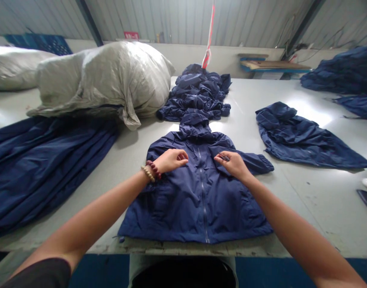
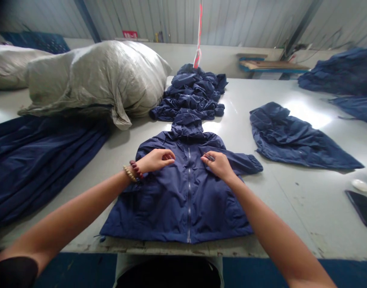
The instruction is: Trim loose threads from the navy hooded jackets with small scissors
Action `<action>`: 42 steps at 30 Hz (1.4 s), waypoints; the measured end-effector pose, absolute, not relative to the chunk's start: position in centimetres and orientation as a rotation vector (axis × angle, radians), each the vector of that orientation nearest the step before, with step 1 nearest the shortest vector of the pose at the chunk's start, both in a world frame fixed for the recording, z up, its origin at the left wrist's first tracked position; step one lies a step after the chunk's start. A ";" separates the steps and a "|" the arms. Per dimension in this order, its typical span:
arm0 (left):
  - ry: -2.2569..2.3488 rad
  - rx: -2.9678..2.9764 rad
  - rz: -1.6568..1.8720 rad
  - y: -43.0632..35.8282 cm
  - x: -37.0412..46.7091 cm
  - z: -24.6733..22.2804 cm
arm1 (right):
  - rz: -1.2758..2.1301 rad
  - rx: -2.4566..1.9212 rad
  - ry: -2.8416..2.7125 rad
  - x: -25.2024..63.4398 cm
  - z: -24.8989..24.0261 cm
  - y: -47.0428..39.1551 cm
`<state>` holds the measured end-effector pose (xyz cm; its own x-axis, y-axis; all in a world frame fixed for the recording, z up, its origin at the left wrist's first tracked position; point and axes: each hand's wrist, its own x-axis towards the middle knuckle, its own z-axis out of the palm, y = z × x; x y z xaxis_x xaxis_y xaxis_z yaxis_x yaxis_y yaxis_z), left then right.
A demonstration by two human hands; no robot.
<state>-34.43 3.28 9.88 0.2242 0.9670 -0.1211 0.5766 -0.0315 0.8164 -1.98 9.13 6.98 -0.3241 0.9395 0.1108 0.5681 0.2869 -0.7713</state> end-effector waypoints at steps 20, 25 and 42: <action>1.424 0.695 1.229 20.9 -31.0 2.5 | 1.118 -1.443 -1.424 -9.4 1.8 25.7; 1.075 0.599 1.411 13.2 -30.6 4.4 | 1.162 -1.304 -1.312 -7.5 3.5 19.8; 0.798 0.332 1.515 3.1 -27.7 2.7 | 1.602 -0.867 -0.718 -8.6 3.9 8.7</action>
<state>-27.71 3.10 2.69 -0.1304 0.9576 -0.2569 -0.7534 0.0727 0.6535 -8.56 8.65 3.88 -0.1078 0.9812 -0.1598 -0.5335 -0.1927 -0.8235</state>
